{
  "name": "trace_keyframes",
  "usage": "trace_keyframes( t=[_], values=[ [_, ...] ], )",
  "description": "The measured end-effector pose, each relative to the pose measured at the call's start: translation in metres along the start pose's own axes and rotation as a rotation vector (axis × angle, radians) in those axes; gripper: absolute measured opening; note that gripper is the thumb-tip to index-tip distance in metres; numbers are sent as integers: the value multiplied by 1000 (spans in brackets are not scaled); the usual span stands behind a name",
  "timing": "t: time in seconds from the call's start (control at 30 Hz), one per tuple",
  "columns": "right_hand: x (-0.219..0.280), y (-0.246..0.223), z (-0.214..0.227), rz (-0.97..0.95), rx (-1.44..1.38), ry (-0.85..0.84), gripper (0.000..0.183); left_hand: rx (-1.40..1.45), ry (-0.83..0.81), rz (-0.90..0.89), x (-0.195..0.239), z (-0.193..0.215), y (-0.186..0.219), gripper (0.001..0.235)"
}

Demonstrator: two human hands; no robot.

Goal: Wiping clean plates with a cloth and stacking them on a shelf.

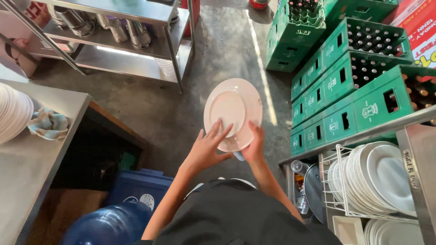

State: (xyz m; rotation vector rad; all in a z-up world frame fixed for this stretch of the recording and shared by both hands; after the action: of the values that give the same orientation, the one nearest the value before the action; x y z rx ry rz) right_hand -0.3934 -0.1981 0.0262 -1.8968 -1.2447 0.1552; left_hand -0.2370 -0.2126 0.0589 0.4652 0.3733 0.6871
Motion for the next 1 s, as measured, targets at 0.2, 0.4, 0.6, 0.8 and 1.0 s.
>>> trace_keyframes(
  t=[0.2,0.4,0.6,0.8,1.0],
  values=[
    [-21,14,8,-154,11,-29,39,744,649,538,33,31,-93,102],
    [-36,32,-11,-88,440,-217,38,1616,1181,585,78,-1,-132,47],
    [-80,8,-10,-47,640,-212,30,1450,1376,573,110,31,-113,35],
    [-9,-36,-121,778,1185,-704,38,1458,1200,588,77,0,-102,34],
    [28,-8,-145,1191,1281,-1001,26,1328,979,522,44,-16,-103,55]
  ],
)
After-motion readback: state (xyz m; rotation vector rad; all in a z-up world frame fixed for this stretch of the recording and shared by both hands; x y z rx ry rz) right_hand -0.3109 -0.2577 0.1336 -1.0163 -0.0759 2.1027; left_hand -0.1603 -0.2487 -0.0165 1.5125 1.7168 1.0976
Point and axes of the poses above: each hand's wrist, its own x-axis away from the middle knuckle, its own z-axis out of the back of the hand, y = z × x, the point moved 9 cm from there along -x, towards the middle knuckle, and after that the axes turned 7 degrees about -z, right-handed, at the moved point
